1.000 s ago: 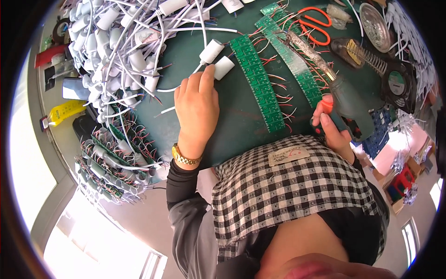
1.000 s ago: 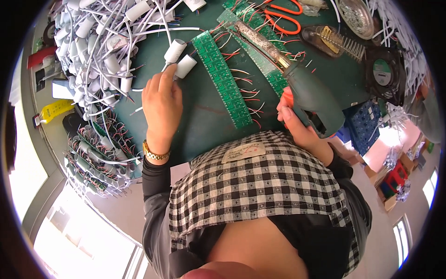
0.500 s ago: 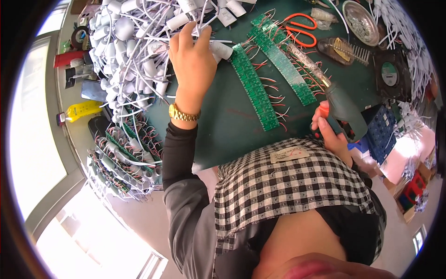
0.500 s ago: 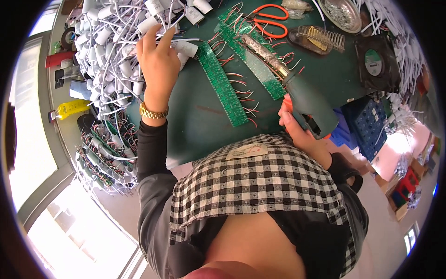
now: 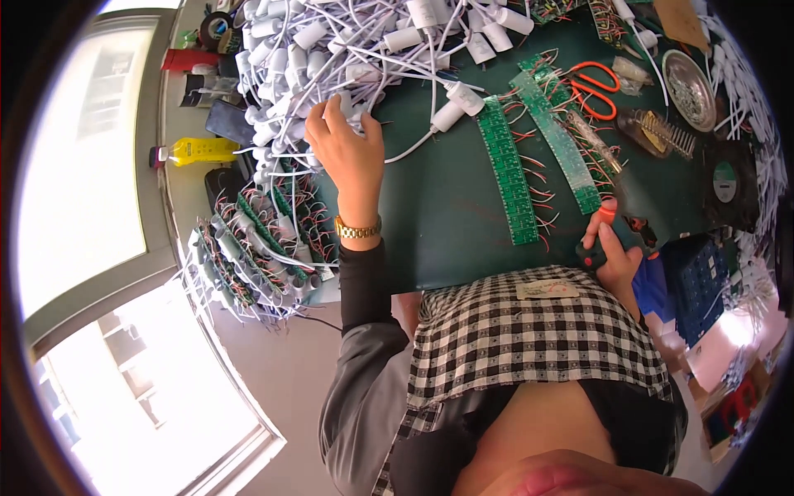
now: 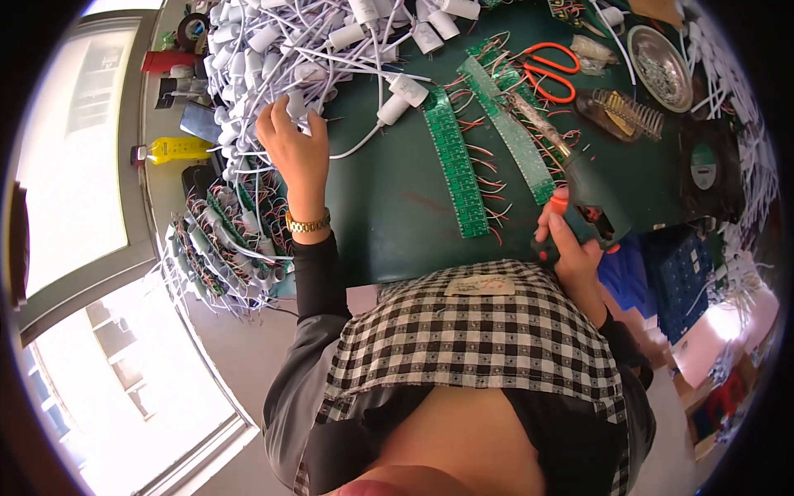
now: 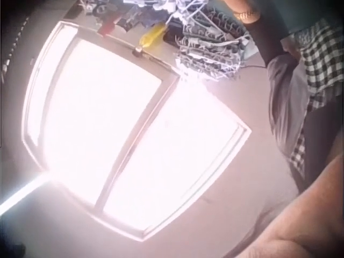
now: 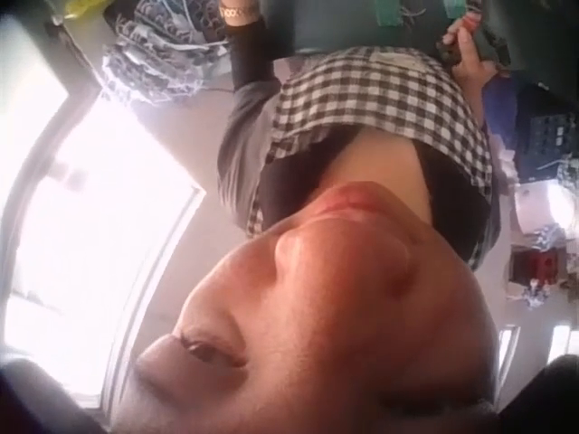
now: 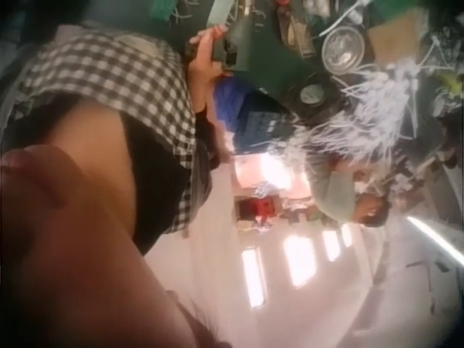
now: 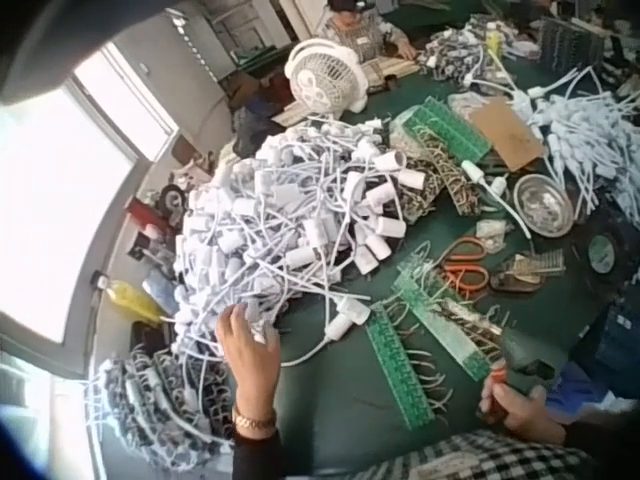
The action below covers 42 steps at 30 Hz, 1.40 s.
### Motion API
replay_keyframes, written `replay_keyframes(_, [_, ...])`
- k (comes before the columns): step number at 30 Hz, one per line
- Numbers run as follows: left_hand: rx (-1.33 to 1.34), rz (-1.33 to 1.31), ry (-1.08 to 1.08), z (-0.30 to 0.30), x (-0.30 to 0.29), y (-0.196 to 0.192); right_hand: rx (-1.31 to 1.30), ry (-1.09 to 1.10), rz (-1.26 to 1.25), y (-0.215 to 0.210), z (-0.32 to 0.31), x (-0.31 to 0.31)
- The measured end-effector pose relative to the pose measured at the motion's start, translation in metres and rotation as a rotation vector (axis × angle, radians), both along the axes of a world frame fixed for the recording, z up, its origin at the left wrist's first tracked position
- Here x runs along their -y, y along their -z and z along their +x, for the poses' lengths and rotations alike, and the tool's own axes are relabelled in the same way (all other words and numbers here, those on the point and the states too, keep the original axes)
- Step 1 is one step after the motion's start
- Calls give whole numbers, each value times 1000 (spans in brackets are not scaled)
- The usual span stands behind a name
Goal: The person secures electronic components and wiring onto green circuit boards by applying hot glue with a hot glue gun.
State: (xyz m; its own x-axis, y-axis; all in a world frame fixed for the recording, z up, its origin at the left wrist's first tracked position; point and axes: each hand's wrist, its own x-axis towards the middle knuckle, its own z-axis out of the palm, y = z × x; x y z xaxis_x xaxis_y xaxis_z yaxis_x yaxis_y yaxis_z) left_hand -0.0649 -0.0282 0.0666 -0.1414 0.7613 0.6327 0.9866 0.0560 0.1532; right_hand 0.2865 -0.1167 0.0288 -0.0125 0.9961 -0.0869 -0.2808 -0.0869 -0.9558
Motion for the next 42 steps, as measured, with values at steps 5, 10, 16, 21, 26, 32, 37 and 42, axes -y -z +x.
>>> replay_keyframes(5, [-151,204,-70,-39,-26,-25,-60,28,2,-2,-2,4])
replay_keyframes(10, [-12,354,19,-48,-58,-56,-45,50,10,0,-2,4])
replay_keyframes(16, [-53,-53,-115,-74,-116,-77,-98,-15,30,-1,-6,1])
replay_keyframes(21, [78,75,-24,-84,-164,-62,-171,0,81,11,-1,1])
replay_keyframes(26, [282,-60,-147,-71,-196,-90,-237,-46,148,20,4,-1])
replay_keyframes(32, [125,-138,-285,-66,-213,-95,-262,-16,80,23,0,3])
replay_keyframes(37, [406,472,83,-59,-189,-91,-268,-42,45,23,5,8])
replay_keyframes(42, [614,813,537,-33,-131,-141,-256,-142,85,35,20,8])
